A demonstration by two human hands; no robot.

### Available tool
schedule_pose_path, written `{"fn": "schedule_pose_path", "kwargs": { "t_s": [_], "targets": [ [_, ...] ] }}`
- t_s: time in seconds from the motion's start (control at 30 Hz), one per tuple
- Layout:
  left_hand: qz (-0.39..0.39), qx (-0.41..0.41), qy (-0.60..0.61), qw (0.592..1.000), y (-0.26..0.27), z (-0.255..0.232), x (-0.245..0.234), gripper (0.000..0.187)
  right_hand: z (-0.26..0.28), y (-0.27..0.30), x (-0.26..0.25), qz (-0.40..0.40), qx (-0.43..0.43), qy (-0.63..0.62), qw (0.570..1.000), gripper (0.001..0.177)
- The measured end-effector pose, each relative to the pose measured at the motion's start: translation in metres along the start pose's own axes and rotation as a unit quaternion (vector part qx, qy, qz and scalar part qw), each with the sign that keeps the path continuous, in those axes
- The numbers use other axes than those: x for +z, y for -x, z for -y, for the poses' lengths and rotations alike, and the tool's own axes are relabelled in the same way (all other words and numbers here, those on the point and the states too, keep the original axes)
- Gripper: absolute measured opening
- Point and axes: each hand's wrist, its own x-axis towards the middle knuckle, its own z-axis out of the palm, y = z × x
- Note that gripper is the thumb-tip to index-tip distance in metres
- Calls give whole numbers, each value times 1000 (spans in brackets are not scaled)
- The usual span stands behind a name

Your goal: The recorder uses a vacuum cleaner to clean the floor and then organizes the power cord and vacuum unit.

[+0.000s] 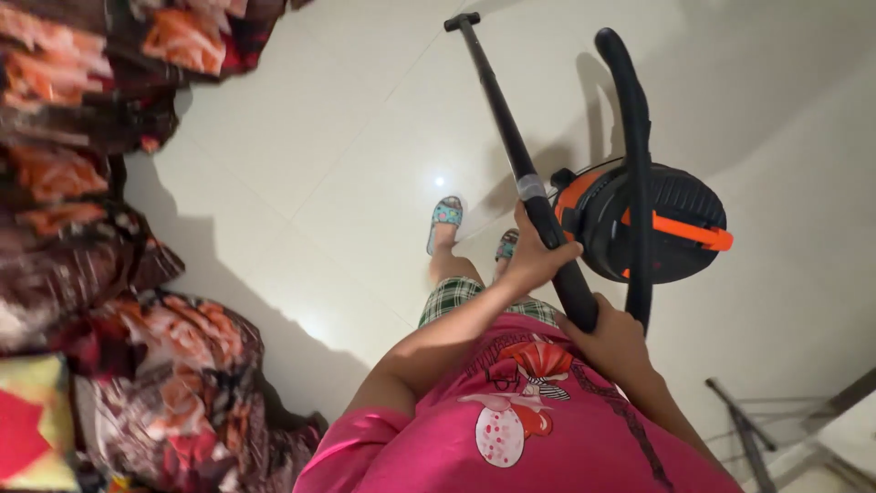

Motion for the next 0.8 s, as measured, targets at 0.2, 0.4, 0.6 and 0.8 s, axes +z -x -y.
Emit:
{"fn": "schedule_pose_path", "kwargs": {
  "t_s": [0.2, 0.4, 0.6, 0.8],
  "targets": [
    [51, 6, -55, 997, -135, 24, -71, 116, 88, -90, 37, -92, 2, -97, 991, 68],
    [30, -152, 153, 976, -161, 27, -102, 49, 145, -178, 64, -134, 17, -148, 980, 65],
    [14, -219, 118, 969, -146, 24, -83, 42, 107, -160, 57, -70, 65, -289, 953, 65],
    [37, -86, -25, 995, -146, 109, -3, 52, 24, -184, 75, -270, 101, -379, 880, 34]
  ]
}}
